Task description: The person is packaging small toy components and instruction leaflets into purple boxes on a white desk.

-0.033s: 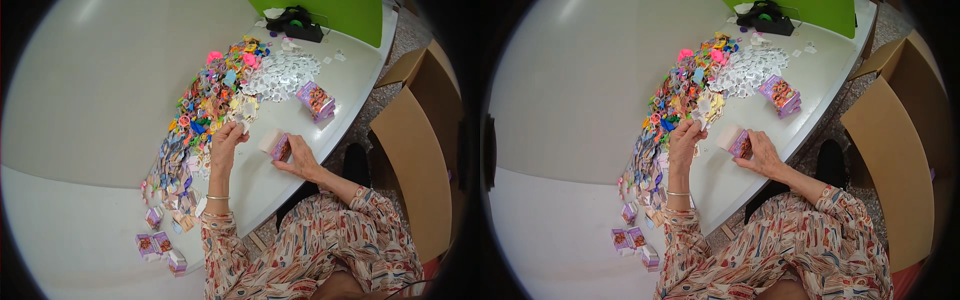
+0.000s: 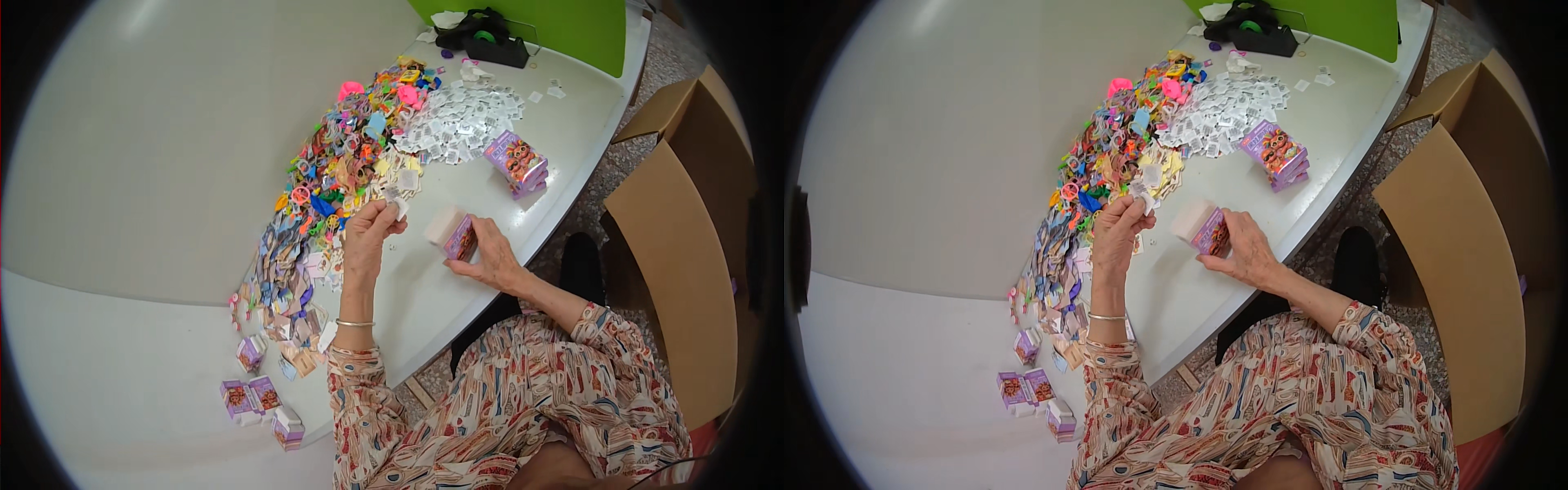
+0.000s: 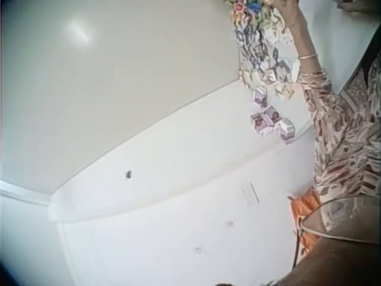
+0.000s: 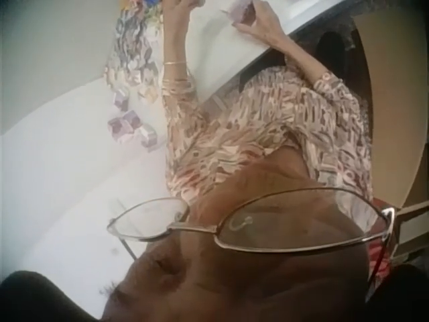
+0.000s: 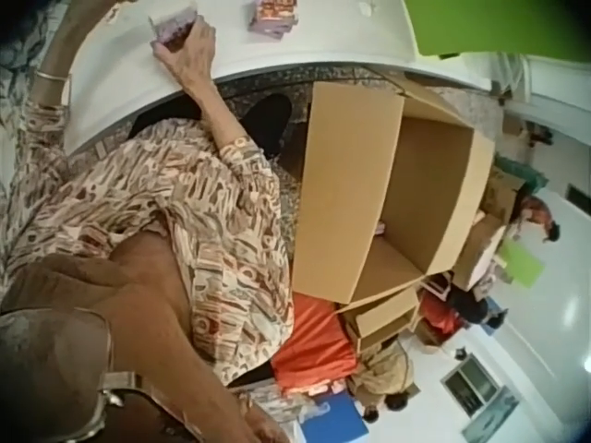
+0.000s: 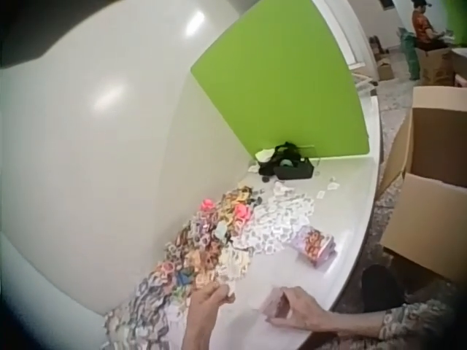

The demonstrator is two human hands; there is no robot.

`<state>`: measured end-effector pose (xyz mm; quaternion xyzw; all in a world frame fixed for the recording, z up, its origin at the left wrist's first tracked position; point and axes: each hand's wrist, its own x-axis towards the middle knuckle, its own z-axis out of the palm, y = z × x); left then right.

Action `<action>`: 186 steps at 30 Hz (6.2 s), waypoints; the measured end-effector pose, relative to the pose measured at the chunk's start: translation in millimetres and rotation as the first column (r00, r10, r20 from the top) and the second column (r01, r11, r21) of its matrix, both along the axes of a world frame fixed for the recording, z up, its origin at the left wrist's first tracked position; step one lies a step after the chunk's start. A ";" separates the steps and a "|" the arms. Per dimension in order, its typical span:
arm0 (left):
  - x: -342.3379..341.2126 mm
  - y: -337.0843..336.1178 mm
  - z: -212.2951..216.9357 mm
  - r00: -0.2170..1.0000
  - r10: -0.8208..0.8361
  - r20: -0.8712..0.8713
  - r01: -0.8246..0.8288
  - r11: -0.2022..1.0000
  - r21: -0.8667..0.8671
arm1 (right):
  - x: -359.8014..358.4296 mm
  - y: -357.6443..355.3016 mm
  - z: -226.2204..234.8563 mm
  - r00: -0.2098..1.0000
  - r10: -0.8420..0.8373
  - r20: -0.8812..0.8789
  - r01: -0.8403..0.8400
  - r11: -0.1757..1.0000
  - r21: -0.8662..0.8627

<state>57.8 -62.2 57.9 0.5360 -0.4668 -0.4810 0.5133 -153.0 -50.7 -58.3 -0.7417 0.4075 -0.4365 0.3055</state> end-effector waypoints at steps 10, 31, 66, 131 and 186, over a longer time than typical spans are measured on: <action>0.8 22.1 -21.6 0.990 -0.127 0.057 0.120 0.987 0.102 | -26.8 -40.5 37.1 0.749 0.453 0.483 -0.580 0.801 0.149; 2.5 41.9 -13.6 0.996 -0.022 -0.083 0.031 0.994 0.103 | -7.4 -37.1 34.6 0.974 0.080 -0.211 -0.064 0.995 0.080; -2.9 34.2 -46.5 0.947 -0.163 0.275 0.130 0.982 0.135 | -10.2 -33.0 63.3 0.769 0.564 0.301 -0.635 0.730 0.252; 261.2 107.6 -115.8 -0.198 0.385 0.901 -0.466 0.772 -0.432 | 18.4 9.4 3.6 0.982 0.143 -0.119 -0.144 0.990 0.001; -55.5 40.1 46.6 -0.042 0.095 0.995 0.542 0.839 -0.057 | 19.4 17.3 6.7 0.982 0.089 -0.165 -0.116 0.980 -0.162</action>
